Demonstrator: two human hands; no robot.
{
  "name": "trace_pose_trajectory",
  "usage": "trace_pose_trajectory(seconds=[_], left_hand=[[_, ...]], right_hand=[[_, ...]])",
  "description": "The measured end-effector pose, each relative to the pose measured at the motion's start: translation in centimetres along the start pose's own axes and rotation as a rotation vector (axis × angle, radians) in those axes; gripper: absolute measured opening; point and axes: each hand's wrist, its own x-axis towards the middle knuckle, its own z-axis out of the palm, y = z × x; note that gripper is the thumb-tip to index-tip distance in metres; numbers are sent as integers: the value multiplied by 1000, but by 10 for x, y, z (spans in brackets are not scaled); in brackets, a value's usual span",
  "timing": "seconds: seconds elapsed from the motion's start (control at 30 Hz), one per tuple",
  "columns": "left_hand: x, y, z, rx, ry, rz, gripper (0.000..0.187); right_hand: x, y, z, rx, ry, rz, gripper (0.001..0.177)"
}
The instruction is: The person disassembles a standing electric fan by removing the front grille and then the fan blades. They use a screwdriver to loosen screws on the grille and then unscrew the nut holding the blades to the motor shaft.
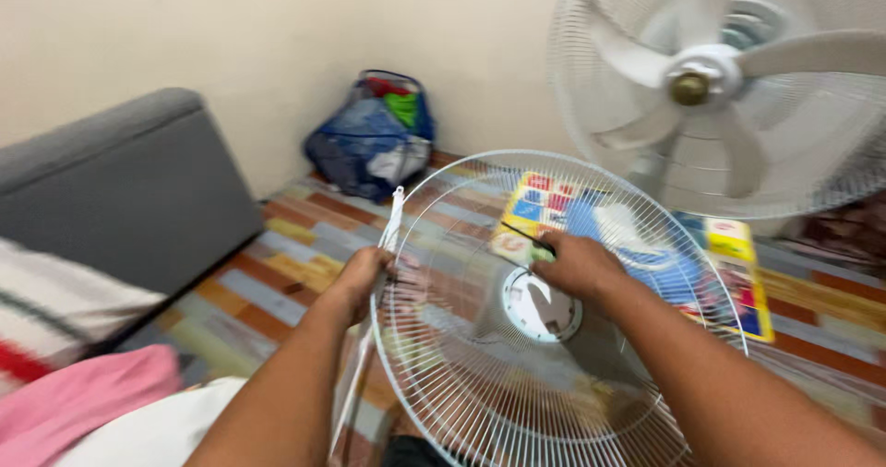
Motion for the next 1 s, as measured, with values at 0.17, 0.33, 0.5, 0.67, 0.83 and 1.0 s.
trace_pose_trajectory(seconds=[0.17, 0.33, 0.5, 0.67, 0.83, 1.0], left_hand=[[22, -38, 33, 117, -184, -72, 5], [28, -35, 72, 396, -23, 52, 11], [44, -14, 92, 919, 68, 104, 29], [51, -3, 111, 1062, 109, 128, 33], [41, 8, 135, 1359, 239, 152, 44], [40, 23, 172, 1302, 410, 544, 28]], right_hand=[[-31, 76, 12, 11, 12, 154, 57], [-41, 104, 22, 40, 101, 229, 54], [-39, 121, 33, 93, 85, 346, 54], [-32, 135, 46, 88, 8, 383, 58], [-36, 151, 56, 91, -16, 401, 63], [-37, 151, 45, 158, -18, 457, 65]])
